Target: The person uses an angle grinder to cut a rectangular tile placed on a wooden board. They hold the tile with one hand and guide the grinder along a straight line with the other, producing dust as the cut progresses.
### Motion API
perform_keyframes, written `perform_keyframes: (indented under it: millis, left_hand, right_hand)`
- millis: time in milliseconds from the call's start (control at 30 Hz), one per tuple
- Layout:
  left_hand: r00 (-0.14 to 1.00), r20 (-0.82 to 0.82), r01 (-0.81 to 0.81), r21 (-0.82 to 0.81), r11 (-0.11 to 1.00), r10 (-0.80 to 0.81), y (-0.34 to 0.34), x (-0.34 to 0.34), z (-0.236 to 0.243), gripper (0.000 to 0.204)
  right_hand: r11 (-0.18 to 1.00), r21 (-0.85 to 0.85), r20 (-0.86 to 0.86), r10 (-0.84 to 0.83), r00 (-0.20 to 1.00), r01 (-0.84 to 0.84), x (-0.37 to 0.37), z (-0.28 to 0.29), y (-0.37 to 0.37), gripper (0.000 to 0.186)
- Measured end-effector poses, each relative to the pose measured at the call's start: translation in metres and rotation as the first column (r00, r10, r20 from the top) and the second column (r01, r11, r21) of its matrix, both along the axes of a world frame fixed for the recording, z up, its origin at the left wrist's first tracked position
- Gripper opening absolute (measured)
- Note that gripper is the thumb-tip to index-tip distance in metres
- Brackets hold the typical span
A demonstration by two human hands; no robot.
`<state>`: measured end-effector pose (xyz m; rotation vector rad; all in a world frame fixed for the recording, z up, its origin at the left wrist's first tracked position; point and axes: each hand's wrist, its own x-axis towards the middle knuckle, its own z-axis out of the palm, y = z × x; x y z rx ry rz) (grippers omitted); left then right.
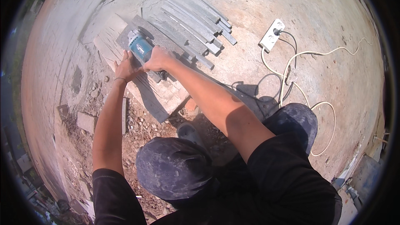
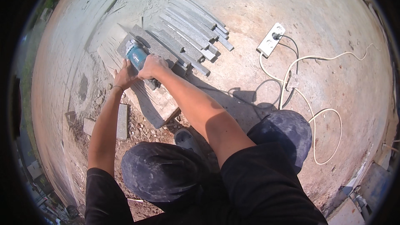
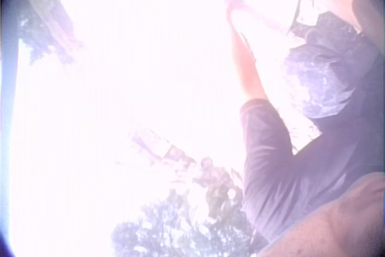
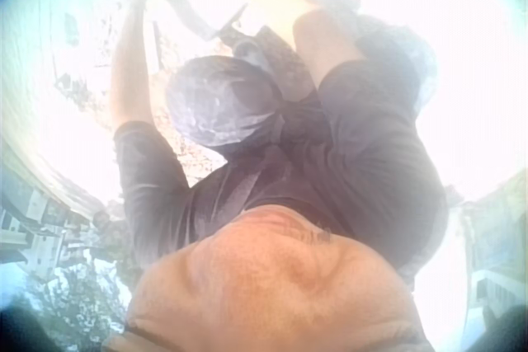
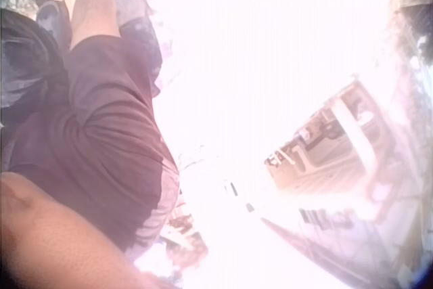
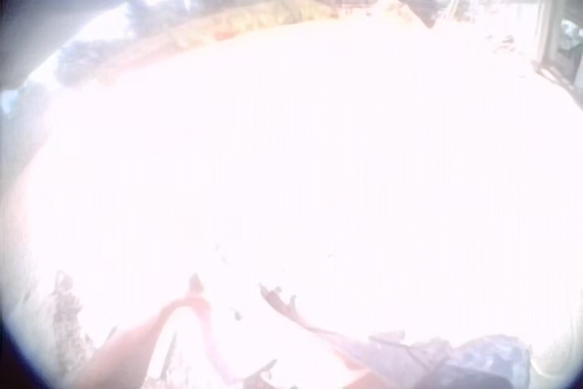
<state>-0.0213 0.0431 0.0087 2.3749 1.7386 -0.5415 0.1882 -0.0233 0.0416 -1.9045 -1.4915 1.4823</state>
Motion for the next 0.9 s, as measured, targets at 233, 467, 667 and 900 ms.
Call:
perform_keyframes:
  millis: [233,467,667,900]
  left_hand:
    - [1.000,-0.005,0.008,0.000,1.000,-0.008,0.002,0.000,-0.002,0.120]
    - [1.000,0.009,0.013,0.017,1.000,-0.013,0.002,-0.001,-0.004,0.121]
    - [1.000,0.005,0.007,0.019,1.000,-0.007,0.001,-0.002,-0.003,0.120]
    - [1.000,-0.010,0.012,0.013,1.000,-0.012,0.001,-0.001,0.000,0.120]
  right_hand:
    - [0.993,0.104,0.063,-0.069,0.996,0.063,-0.006,-0.016,-0.004,0.078]
    - [0.997,0.068,0.045,-0.024,0.999,0.021,-0.004,-0.017,-0.007,0.088]
    - [0.998,0.068,0.077,-0.002,0.997,-0.003,-0.001,-0.011,-0.012,0.089]
    - [0.998,0.053,0.071,0.017,0.997,-0.021,0.002,-0.007,-0.019,0.084]
